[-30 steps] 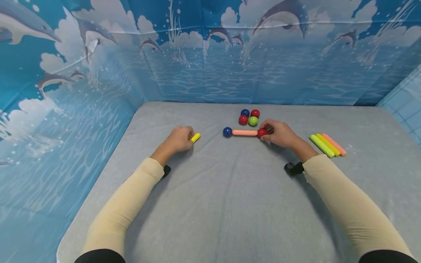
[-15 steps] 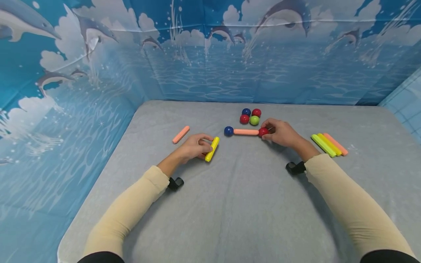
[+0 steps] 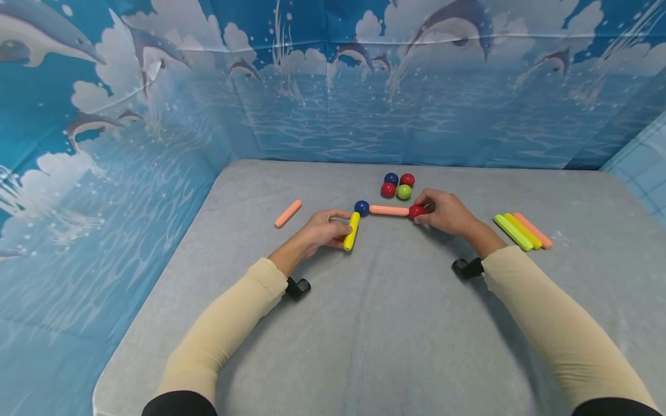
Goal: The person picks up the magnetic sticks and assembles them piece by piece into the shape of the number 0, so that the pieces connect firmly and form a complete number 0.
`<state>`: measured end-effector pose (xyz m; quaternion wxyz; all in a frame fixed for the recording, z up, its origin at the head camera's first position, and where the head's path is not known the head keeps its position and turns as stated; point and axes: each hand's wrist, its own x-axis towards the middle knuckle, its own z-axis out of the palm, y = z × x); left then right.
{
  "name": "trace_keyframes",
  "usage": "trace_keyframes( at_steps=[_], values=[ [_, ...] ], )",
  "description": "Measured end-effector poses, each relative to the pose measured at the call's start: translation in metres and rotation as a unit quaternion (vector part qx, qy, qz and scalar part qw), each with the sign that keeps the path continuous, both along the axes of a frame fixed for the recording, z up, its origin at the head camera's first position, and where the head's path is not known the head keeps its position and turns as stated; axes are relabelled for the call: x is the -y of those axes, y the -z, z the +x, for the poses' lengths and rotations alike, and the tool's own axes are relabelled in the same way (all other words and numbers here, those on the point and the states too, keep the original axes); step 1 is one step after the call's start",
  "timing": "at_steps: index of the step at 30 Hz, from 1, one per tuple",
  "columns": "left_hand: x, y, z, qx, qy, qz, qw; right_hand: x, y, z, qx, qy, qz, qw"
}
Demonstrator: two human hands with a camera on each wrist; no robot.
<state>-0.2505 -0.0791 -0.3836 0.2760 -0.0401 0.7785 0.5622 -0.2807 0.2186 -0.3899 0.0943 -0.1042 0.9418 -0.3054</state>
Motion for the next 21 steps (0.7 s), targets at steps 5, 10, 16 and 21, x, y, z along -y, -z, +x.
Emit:
trace_keyframes(
  at_steps=[5, 10, 16, 21],
  values=[
    [-0.006, 0.0, -0.008, 0.018, -0.016, 0.006, 0.9997, 0.002, 0.002, 0.0, -0.007, -0.01, 0.001, 0.9999],
    [-0.008, 0.001, -0.012, 0.036, -0.028, 0.02, 0.9987, 0.002, 0.002, 0.0, -0.004, -0.009, 0.0, 0.9999],
    [-0.012, 0.001, -0.012, 0.035, -0.027, 0.024, 0.9988, 0.002, 0.001, 0.0, -0.002, -0.009, 0.003, 1.0],
    [-0.015, 0.002, -0.012, 0.034, -0.022, 0.017, 0.999, 0.002, 0.001, 0.0, 0.0, -0.008, 0.002, 1.0]
  ],
)
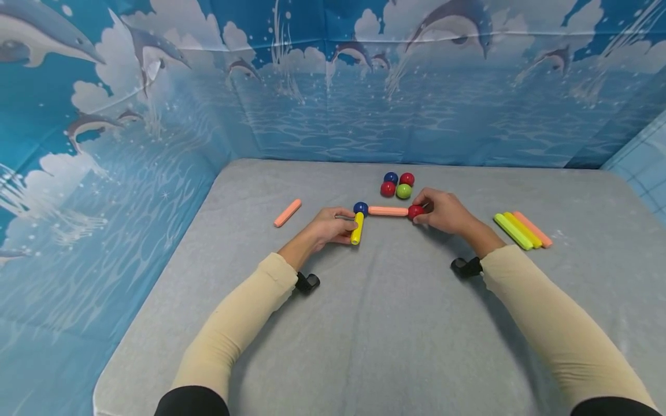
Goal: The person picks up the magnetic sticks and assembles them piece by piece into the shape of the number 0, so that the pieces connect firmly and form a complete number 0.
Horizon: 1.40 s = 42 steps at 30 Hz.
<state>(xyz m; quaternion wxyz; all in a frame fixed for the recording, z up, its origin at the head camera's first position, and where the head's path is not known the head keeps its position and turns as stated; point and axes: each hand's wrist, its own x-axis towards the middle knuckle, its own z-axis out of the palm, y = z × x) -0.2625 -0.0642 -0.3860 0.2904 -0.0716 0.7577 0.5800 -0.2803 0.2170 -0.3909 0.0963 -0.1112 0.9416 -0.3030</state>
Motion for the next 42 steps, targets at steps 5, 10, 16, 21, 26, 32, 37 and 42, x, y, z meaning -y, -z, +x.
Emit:
trace_keyframes(
  at_steps=[5, 10, 16, 21, 26, 32, 37, 42],
  values=[
    [0.0, 0.002, 0.0, 0.003, 0.0, 0.0, 1.0, 0.001, 0.0, 0.001, 0.003, 0.002, -0.001, 1.0],
    [-0.001, 0.003, -0.001, 0.002, 0.0, 0.0, 1.0, 0.0, 0.0, 0.001, 0.004, 0.002, -0.001, 1.0],
    [-0.005, 0.003, -0.001, 0.001, 0.003, -0.002, 1.0, 0.0, 0.0, 0.001, 0.007, 0.005, 0.0, 1.0],
    [-0.007, 0.002, 0.0, -0.001, 0.008, -0.001, 1.0, 0.0, 0.001, 0.0, 0.008, 0.006, -0.003, 0.9999],
    [-0.006, 0.002, 0.001, -0.004, 0.012, -0.007, 0.9999, 0.0, 0.002, 0.0, 0.006, 0.003, -0.005, 1.0],
    [0.001, -0.001, 0.001, -0.058, 0.03, -0.087, 0.994, -0.001, 0.001, 0.002, 0.003, -0.006, -0.001, 1.0],
    [0.014, -0.002, -0.002, -0.124, 0.042, -0.15, 0.98, -0.001, -0.001, 0.003, 0.009, -0.015, 0.001, 0.9998],
    [0.027, -0.004, -0.004, -0.167, 0.066, -0.16, 0.9706, -0.01, -0.003, 0.012, -0.005, -0.028, 0.008, 0.9996]
  ],
)
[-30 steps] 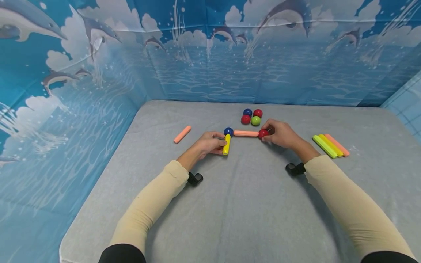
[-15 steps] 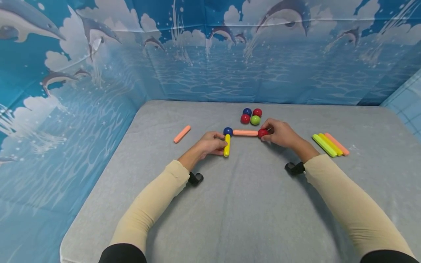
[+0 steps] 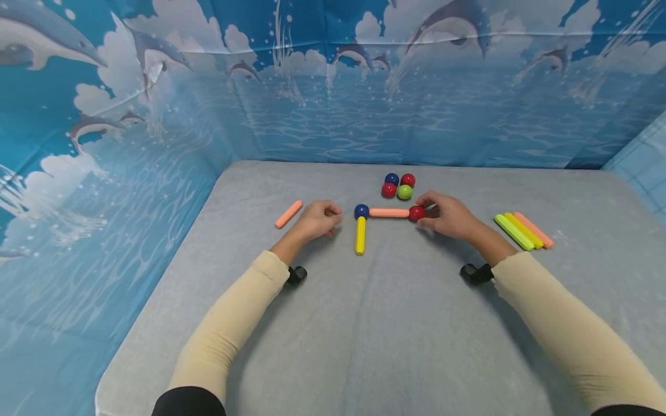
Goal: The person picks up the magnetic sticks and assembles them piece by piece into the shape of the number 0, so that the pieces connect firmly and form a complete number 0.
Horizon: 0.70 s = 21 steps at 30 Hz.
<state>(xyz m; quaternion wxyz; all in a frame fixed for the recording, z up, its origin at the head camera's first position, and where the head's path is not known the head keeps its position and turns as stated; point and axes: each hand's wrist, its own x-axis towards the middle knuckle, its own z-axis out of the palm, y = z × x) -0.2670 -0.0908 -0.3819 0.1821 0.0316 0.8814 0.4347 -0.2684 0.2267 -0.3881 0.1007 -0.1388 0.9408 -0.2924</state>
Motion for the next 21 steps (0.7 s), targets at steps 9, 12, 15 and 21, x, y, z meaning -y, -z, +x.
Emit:
trace_keyframes(
  at_steps=[9, 12, 15, 21],
  values=[
    [0.013, -0.004, -0.008, -0.068, 0.041, -0.038, 0.9961, -0.028, -0.004, 0.029, -0.036, -0.025, 0.016, 0.9989],
    [0.01, -0.004, -0.013, -0.086, 0.054, -0.054, 0.9933, -0.033, -0.004, 0.035, -0.036, -0.027, 0.018, 0.9988],
    [0.004, -0.005, -0.018, -0.108, 0.078, -0.074, 0.9884, -0.035, -0.005, 0.035, -0.034, -0.022, 0.02, 0.999],
    [-0.01, -0.005, -0.029, -0.128, 0.127, -0.085, 0.98, -0.028, -0.008, 0.024, -0.031, -0.005, 0.02, 0.9993]
  ],
)
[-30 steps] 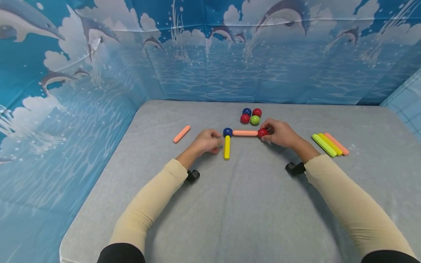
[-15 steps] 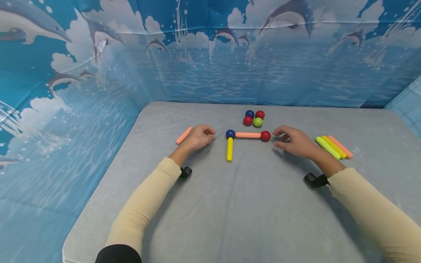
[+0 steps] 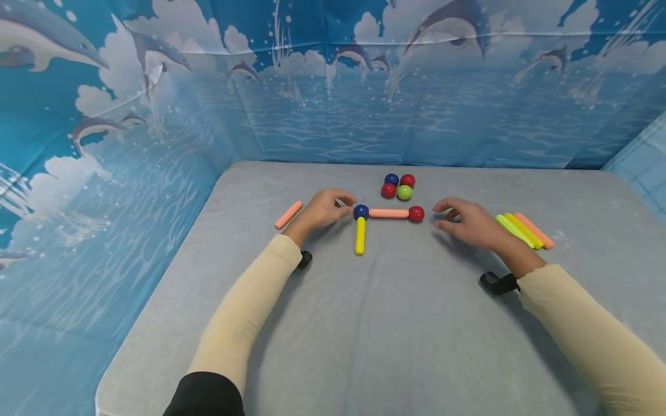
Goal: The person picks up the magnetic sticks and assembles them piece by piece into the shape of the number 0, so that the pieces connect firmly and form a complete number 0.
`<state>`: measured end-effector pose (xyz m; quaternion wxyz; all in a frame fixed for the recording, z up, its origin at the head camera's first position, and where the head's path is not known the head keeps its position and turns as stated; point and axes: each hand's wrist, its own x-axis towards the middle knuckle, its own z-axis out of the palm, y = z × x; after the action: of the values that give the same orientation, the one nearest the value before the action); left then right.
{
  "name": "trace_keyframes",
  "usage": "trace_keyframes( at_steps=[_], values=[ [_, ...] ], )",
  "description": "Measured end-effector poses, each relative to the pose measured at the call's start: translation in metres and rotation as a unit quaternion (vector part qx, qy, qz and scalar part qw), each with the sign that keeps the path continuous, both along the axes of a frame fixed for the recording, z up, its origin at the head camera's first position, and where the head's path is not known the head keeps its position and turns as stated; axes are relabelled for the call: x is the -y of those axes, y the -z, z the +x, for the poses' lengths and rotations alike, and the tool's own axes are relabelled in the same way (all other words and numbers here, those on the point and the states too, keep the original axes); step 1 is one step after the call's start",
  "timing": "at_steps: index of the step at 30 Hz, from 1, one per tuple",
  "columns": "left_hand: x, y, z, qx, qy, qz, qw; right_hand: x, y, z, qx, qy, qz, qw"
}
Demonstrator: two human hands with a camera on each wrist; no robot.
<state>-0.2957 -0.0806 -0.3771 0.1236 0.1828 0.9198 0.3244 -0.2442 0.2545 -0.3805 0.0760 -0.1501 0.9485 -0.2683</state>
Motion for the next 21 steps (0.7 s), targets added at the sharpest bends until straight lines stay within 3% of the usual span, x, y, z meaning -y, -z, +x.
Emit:
trace_keyframes(
  at_steps=[8, 21],
  values=[
    [-0.011, 0.004, -0.012, 0.054, 0.031, -0.008, 0.998, 0.013, 0.005, -0.015, 0.003, 0.006, -0.017, 0.9998],
    [-0.019, 0.006, -0.02, 0.087, 0.019, -0.017, 0.9959, 0.033, 0.006, -0.038, 0.008, 0.025, -0.033, 0.9991]
  ],
)
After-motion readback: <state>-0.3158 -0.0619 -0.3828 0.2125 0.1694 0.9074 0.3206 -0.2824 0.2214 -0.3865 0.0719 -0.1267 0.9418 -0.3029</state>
